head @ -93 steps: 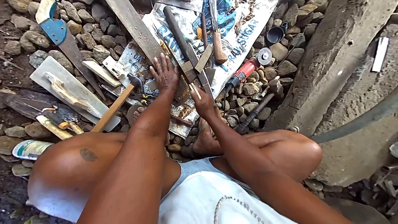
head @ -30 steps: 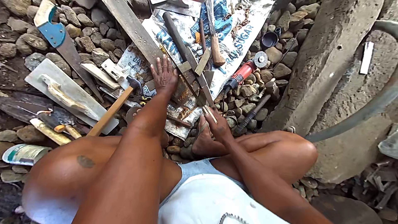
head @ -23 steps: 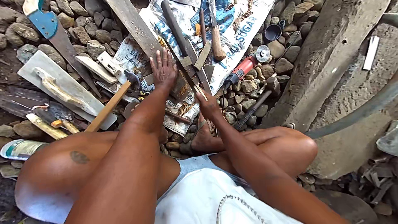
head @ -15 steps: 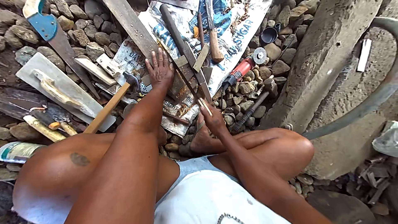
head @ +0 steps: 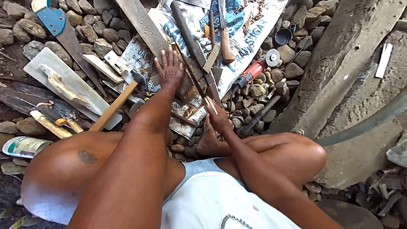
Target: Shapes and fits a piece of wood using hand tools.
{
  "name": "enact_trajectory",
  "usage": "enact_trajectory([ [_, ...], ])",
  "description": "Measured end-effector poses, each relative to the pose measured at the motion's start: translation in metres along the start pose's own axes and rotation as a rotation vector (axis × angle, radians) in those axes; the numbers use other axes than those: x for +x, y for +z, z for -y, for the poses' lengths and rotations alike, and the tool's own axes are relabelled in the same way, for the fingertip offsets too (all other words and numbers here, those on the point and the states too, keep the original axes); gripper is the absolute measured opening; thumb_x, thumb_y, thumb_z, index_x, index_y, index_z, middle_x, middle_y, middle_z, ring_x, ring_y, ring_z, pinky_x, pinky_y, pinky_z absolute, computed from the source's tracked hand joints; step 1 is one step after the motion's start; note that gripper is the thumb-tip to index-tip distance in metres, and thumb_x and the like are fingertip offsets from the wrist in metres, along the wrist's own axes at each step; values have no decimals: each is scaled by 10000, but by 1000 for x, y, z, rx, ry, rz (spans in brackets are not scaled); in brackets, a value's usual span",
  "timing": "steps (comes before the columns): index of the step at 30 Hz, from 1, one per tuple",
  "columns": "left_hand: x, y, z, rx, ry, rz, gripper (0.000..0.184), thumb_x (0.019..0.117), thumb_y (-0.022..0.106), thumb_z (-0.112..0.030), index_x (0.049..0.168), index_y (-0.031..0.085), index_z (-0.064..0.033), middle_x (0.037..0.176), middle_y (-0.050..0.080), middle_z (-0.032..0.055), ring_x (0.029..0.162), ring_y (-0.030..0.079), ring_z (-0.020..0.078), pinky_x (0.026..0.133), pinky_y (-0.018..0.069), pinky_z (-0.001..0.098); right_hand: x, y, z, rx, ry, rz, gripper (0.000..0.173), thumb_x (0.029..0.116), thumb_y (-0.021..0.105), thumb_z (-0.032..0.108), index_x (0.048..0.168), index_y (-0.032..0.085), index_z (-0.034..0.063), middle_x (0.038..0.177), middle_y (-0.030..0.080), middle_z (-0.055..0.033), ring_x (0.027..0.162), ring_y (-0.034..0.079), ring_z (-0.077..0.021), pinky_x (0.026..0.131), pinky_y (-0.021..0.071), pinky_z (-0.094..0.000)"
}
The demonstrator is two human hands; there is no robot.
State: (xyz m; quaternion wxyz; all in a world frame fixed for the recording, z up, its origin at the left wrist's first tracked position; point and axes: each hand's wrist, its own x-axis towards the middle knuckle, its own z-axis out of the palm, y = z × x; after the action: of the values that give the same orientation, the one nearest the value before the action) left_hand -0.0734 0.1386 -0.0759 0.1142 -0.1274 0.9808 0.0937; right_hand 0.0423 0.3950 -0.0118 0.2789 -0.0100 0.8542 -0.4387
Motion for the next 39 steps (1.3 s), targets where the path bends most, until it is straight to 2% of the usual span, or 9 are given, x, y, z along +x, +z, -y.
enact_trajectory([
  [6,-4,-12,-2,-36,7,64,637,1106,182,-408,1661,141,-99,1741,50,78,1591,-5,383,1199,38,727,-29,-28,1,124,-113,-143,499,1090,443,439,1522,537,207,917,718,-91,595,610,-172,577,567,-413],
  [11,-26,-22,-9,-192,-198,-36,719,1058,388,-557,1647,252,-167,1726,76,160,1559,140,444,1154,195,736,8,-32,22,-141,50,-395,586,1080,443,513,1603,410,249,1133,736,-202,952,722,-408,808,548,-665],
  [17,-50,-42,-22,-390,-424,11,615,1012,595,-453,1512,480,-115,1491,454,248,1298,533,424,1028,472,597,42,-2,-9,-280,273,-374,685,1058,503,507,1657,263,278,1298,668,-218,1209,632,-422,1023,463,-632],
  [20,-60,-48,-14,-824,-382,91,418,1056,554,-338,1376,620,-77,1311,656,191,1209,636,321,1031,497,547,45,5,-10,-320,301,-261,756,1023,595,477,1661,246,267,1334,647,-219,1277,587,-420,1084,418,-622],
  [24,-86,-52,-16,-1491,-182,66,291,1074,544,-211,1293,629,-41,1087,696,110,944,685,173,854,582,379,49,15,-8,-341,321,-130,818,1002,627,419,1672,178,283,1301,663,-221,1258,603,-421,1072,409,-658],
  [27,-104,-65,-18,-1650,-79,9,244,1080,507,-155,1281,587,-44,1065,678,88,923,680,172,829,590,377,43,17,-6,-320,328,-85,700,1028,584,363,1649,280,253,1216,691,-246,1160,641,-465,940,481,-700],
  [31,-116,-83,-18,-1693,-63,-32,433,1050,497,-43,1483,496,-54,1284,647,147,1046,684,219,894,587,402,33,5,35,-236,189,-172,486,1062,479,433,1419,631,141,1304,679,-199,1237,628,-404,1024,472,-648],
  [34,-125,-95,-27,-1746,-57,-50,553,1007,514,22,1543,410,-71,1322,626,159,1096,671,250,899,587,435,9,7,74,175,-91,-128,510,1095,456,444,1452,594,107,1375,659,-141,1297,614,-273,1122,458,-534],
  [39,-147,-119,-41,-1805,137,-6,481,952,518,49,1423,466,-36,1191,654,156,1021,683,263,878,596,454,-9,20,82,367,-228,-94,351,1048,592,254,1336,654,64,1174,735,-126,1051,721,-215,967,581,-467],
])
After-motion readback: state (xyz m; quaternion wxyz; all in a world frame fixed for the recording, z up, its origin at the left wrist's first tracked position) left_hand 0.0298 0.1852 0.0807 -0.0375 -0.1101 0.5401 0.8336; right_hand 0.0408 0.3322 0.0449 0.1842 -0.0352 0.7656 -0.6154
